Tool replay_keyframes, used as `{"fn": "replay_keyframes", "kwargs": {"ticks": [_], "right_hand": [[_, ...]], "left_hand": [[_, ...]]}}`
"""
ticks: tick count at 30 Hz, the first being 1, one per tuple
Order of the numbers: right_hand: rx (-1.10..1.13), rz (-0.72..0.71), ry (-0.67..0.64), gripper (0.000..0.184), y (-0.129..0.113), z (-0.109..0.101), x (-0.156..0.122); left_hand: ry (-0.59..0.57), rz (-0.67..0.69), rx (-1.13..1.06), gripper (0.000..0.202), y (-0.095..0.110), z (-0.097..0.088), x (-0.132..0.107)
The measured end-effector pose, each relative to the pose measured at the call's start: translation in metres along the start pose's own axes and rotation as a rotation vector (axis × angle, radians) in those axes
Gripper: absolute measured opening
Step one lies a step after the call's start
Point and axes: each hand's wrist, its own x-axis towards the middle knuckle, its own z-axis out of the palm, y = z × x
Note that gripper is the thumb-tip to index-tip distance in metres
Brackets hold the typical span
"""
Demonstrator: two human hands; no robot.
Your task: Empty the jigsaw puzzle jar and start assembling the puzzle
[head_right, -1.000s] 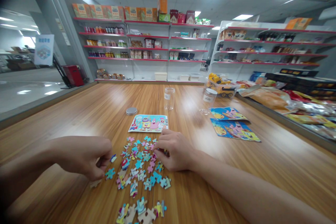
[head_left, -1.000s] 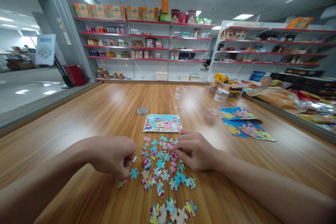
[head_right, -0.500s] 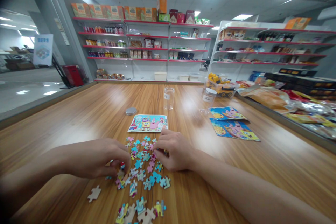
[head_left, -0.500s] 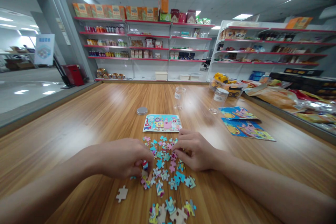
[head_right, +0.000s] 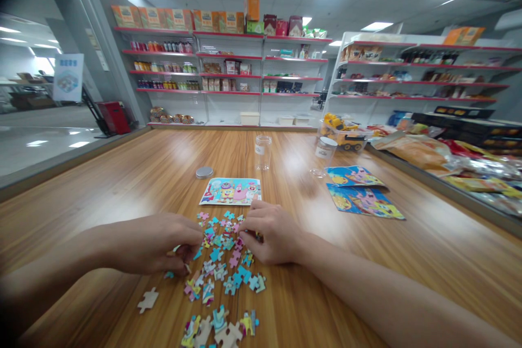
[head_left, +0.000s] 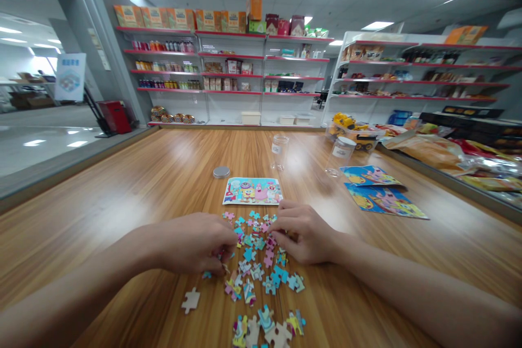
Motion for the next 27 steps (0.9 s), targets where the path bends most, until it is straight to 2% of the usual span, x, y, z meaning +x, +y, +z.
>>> {"fn": "replay_keyframes", "kwargs": {"ticks": [4, 11, 14, 16, 20, 24, 27], "right_hand": [[-0.007, -0.011, 0.006, 0.015, 0.0, 0.001, 0.0], [-0.028, -0.066, 0.013, 0.012, -0.001, -0.002, 0.0], [-0.083, -0.166, -0.033, 0.016, -0.01, -0.004, 0.0], [-0.08, -0.266, -0.099, 0.02, -0.019, -0.003, 0.001], [0.038, -0.399, -0.238, 0.028, -0.035, 0.004, 0.002], [0.08, -0.438, -0.267, 0.028, -0.04, 0.008, 0.004], [0.09, -0.466, -0.25, 0.026, -0.039, 0.008, 0.006]], "left_hand": [[0.041, 0.069, 0.025, 0.014, -0.003, 0.0, -0.002], [-0.041, 0.117, -0.035, 0.034, 0.003, -0.005, -0.01], [-0.021, 0.166, -0.035, 0.031, 0.012, -0.006, -0.013], [-0.014, 0.245, -0.027, 0.033, 0.02, -0.004, -0.012], [-0.038, 0.384, 0.014, 0.033, 0.035, 0.004, -0.006], [-0.011, 0.413, 0.048, 0.022, 0.039, 0.01, -0.003], [-0.011, 0.384, 0.041, 0.02, 0.035, 0.012, -0.003]]}}
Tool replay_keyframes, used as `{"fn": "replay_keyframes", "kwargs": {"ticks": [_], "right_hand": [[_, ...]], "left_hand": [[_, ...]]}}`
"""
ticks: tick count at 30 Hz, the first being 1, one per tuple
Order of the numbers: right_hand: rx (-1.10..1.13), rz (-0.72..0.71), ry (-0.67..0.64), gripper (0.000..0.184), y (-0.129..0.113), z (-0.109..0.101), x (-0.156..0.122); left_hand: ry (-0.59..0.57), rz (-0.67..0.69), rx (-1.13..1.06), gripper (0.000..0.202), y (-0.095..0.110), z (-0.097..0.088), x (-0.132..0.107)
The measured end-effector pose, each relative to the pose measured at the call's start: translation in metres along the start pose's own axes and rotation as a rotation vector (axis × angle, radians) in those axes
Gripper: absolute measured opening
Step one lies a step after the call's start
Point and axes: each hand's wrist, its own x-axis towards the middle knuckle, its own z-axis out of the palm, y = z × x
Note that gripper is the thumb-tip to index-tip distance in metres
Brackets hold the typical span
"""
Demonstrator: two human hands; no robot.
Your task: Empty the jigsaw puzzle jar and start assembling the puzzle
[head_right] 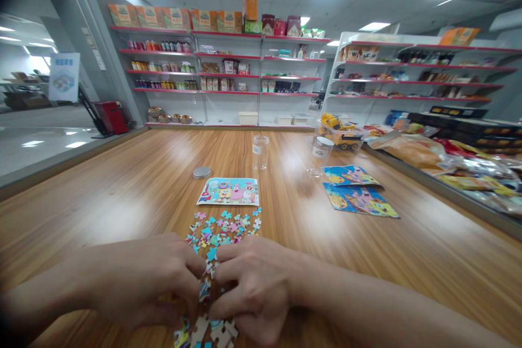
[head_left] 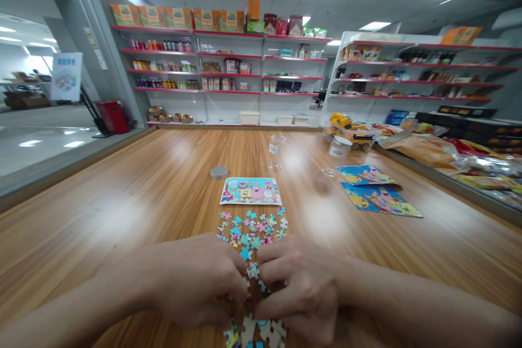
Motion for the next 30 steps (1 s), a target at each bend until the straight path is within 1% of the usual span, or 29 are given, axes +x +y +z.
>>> {"fn": "replay_keyframes", "kwargs": {"ticks": [3, 7, 9, 11, 13, 15, 17, 22, 26, 28, 30], "right_hand": [[0.005, 0.028, 0.008, 0.022, 0.002, 0.002, -0.003], [-0.021, 0.071, -0.002, 0.021, 0.003, 0.005, -0.009], [-0.022, 0.071, 0.011, 0.025, 0.003, 0.005, -0.009], [0.01, 0.056, 0.04, 0.033, 0.001, 0.004, -0.008], [0.048, 0.028, 0.062, 0.036, 0.0, 0.004, -0.006], [0.064, 0.011, 0.049, 0.032, 0.0, 0.004, -0.005], [0.058, 0.024, 0.02, 0.028, 0.0, 0.005, -0.006], [-0.008, 0.098, -0.014, 0.026, 0.004, 0.008, -0.009], [-0.064, 0.17, -0.055, 0.016, 0.006, 0.008, -0.011], [-0.052, 0.169, -0.047, 0.016, 0.006, 0.007, -0.011], [-0.014, 0.135, -0.008, 0.017, 0.005, 0.006, -0.009]], "left_hand": [[0.011, -0.03, -0.014, 0.016, -0.002, 0.002, 0.0], [0.069, 0.037, -0.037, 0.012, -0.002, 0.005, 0.003], [0.061, 0.048, -0.062, 0.013, -0.002, 0.006, 0.004], [0.031, 0.031, -0.064, 0.014, -0.002, 0.006, 0.005], [0.01, 0.014, -0.052, 0.014, -0.003, 0.005, 0.004], [0.006, 0.011, -0.052, 0.016, -0.003, 0.003, 0.004], [0.0, 0.007, -0.05, 0.016, -0.003, 0.002, 0.003], [-0.018, -0.046, -0.03, 0.024, 0.002, -0.002, 0.002], [0.013, -0.047, -0.019, 0.019, 0.003, 0.0, 0.005], [0.035, -0.05, -0.028, 0.016, 0.002, 0.004, 0.007], [0.045, -0.059, -0.044, 0.016, 0.001, 0.007, 0.009]]}}
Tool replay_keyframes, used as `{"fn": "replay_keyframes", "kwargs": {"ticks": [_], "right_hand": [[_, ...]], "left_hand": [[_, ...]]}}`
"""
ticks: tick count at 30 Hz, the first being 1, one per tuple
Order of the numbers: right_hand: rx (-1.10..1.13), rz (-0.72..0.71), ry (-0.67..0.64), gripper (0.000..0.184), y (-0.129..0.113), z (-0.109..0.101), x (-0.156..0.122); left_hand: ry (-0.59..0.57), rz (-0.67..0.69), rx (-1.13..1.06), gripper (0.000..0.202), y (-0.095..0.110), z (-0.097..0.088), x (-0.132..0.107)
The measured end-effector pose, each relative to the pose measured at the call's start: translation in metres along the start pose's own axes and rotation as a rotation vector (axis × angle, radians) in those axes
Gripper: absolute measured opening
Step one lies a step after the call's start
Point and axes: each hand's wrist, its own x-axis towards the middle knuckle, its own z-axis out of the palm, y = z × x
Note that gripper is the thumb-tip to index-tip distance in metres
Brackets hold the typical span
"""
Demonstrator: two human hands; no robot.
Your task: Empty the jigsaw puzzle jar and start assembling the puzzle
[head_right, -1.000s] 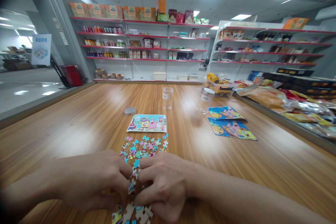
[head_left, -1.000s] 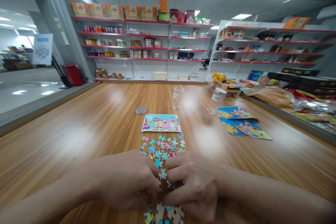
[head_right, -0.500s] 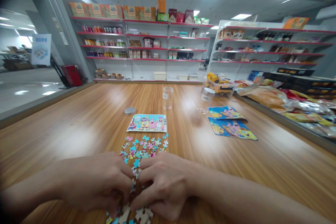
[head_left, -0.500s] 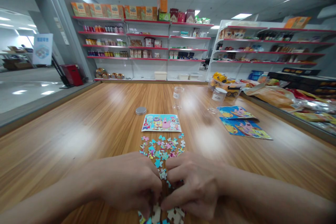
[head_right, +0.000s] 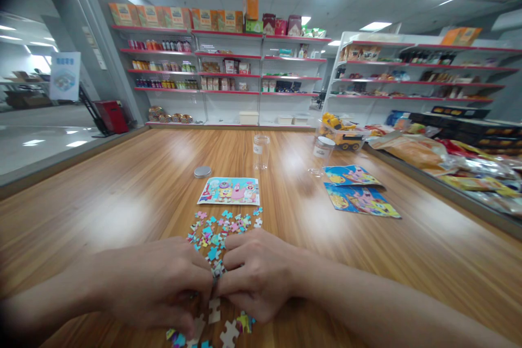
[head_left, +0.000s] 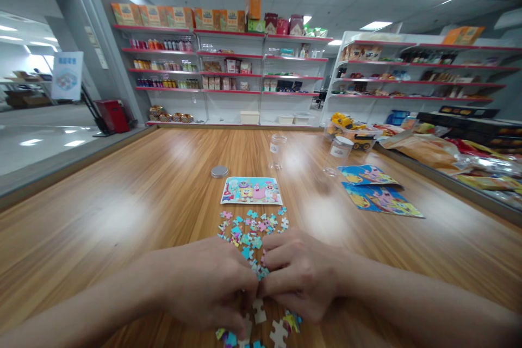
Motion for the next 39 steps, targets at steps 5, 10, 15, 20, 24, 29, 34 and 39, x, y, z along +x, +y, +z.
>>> {"fn": "replay_keyframes", "kwargs": {"ticks": [5, 10, 15, 20, 24, 29, 34, 39], "right_hand": [[0.095, -0.065, 0.041, 0.018, -0.002, 0.0, 0.004], [0.075, -0.016, -0.048, 0.019, -0.003, -0.003, 0.003], [0.07, 0.001, -0.079, 0.016, -0.002, -0.005, 0.002], [0.024, 0.016, -0.062, 0.017, -0.001, -0.002, 0.002], [0.024, 0.018, -0.026, 0.02, -0.001, -0.001, 0.003], [0.012, 0.023, -0.025, 0.021, -0.001, 0.001, 0.005], [0.001, 0.027, -0.007, 0.024, 0.0, 0.001, 0.007], [0.055, 0.049, 0.013, 0.022, 0.0, 0.002, 0.006]], "left_hand": [[-0.019, -0.048, -0.031, 0.014, -0.001, 0.002, 0.001], [-0.112, -0.08, -0.078, 0.014, -0.004, -0.003, -0.001], [-0.108, -0.102, -0.047, 0.013, -0.002, -0.007, -0.003], [-0.099, -0.093, -0.007, 0.017, 0.002, -0.01, -0.003], [-0.106, -0.065, -0.007, 0.013, 0.003, -0.011, -0.002], [-0.126, -0.097, -0.022, 0.02, 0.002, -0.01, -0.002], [-0.143, -0.101, -0.021, 0.02, 0.003, -0.011, -0.001], [-0.137, -0.1, -0.016, 0.02, 0.004, -0.012, -0.001]]}}
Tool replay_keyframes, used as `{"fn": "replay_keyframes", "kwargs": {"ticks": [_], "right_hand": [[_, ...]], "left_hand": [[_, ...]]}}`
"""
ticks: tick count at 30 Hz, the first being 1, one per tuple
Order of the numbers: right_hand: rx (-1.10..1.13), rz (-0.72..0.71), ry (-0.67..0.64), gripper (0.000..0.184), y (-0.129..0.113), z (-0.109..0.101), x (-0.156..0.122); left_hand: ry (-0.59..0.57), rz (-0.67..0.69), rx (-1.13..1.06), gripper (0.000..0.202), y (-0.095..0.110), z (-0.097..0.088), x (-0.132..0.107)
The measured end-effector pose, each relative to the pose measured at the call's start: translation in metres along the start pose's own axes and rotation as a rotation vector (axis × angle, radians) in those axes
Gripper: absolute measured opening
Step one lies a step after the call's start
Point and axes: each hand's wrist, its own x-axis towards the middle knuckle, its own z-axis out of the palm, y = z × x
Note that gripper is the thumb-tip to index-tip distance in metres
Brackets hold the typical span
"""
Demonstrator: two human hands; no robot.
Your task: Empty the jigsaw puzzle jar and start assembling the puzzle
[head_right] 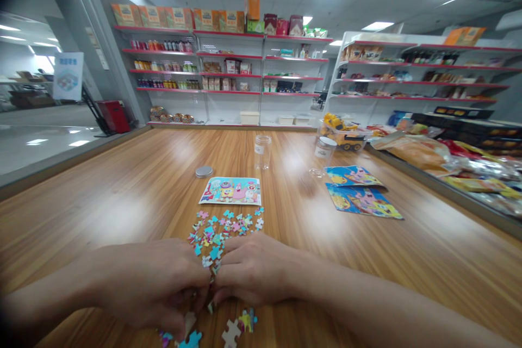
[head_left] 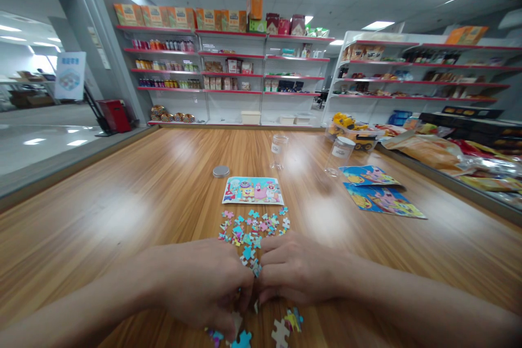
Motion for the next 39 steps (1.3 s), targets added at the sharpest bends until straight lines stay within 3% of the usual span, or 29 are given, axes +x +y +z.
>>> {"fn": "replay_keyframes", "kwargs": {"ticks": [8, 14, 20, 24, 28, 34, 39], "right_hand": [[0.045, 0.047, -0.102, 0.014, 0.001, -0.005, -0.002], [0.06, 0.055, -0.005, 0.014, 0.003, -0.009, -0.004], [0.323, -0.031, -0.016, 0.034, 0.005, 0.006, -0.01], [0.346, -0.022, -0.041, 0.04, 0.006, 0.011, -0.013], [0.332, 0.021, -0.053, 0.04, 0.004, 0.008, -0.011], [0.374, 0.065, -0.1, 0.041, 0.002, 0.006, -0.01], [0.463, 0.159, -0.082, 0.049, -0.001, 0.004, -0.009]], "left_hand": [[0.003, -0.011, -0.023, 0.019, -0.001, 0.002, 0.0], [-0.016, -0.029, -0.088, 0.015, -0.001, 0.001, -0.001], [0.066, 0.075, -0.04, 0.014, -0.003, 0.002, -0.001], [0.166, 0.188, 0.053, 0.014, -0.007, 0.006, 0.0], [0.173, 0.311, 0.022, 0.019, -0.012, 0.012, 0.002], [0.2, 0.337, -0.075, 0.02, -0.011, 0.013, 0.003], [0.172, 0.302, -0.022, 0.019, -0.012, 0.018, 0.003]]}}
